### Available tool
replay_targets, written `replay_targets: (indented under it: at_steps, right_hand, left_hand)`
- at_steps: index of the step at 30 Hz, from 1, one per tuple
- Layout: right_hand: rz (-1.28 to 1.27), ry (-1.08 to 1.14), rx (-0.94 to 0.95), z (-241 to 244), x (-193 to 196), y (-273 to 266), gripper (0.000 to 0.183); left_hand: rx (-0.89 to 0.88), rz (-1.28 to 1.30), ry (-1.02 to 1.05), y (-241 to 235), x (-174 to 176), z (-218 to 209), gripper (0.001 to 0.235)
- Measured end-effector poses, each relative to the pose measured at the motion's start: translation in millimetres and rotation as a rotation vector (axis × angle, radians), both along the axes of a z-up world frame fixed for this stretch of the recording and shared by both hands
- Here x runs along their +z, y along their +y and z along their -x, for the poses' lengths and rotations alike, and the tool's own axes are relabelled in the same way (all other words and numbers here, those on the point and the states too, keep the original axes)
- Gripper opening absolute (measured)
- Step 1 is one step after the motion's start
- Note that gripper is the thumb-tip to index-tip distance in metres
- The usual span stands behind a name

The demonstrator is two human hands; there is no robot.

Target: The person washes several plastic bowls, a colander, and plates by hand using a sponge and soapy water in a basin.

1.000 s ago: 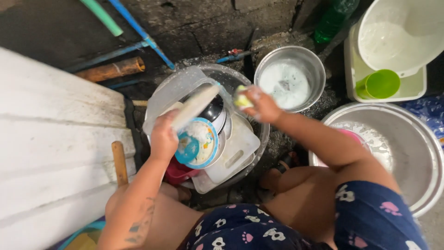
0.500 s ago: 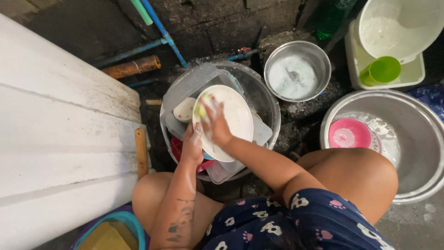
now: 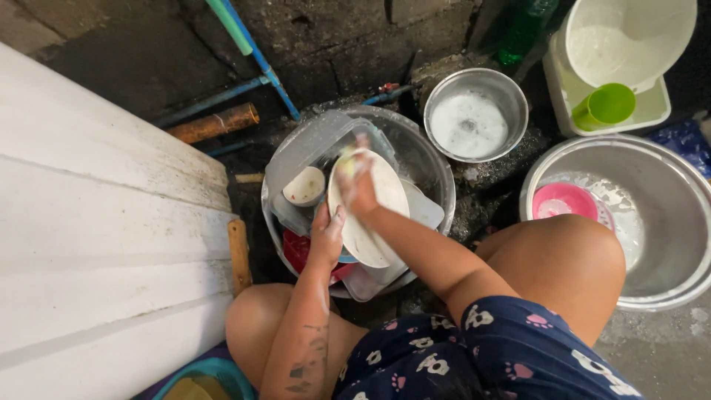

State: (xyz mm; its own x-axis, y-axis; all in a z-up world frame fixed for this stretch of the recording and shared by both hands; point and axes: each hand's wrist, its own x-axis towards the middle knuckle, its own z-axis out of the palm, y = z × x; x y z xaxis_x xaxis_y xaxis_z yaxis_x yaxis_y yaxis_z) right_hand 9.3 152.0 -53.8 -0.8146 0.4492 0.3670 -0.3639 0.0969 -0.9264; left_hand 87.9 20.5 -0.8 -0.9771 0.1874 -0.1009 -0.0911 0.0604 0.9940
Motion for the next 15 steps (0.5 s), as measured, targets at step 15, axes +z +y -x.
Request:
replay_targets:
  at_steps: [15]
  right_hand:
    - [0.588, -0.131, 0.838, -2.8, -73.2, 33.1, 0.055]
  left_hand:
    - [-0.083, -0.056, -0.221, 3.9, -5.5, -14.9, 0.041]
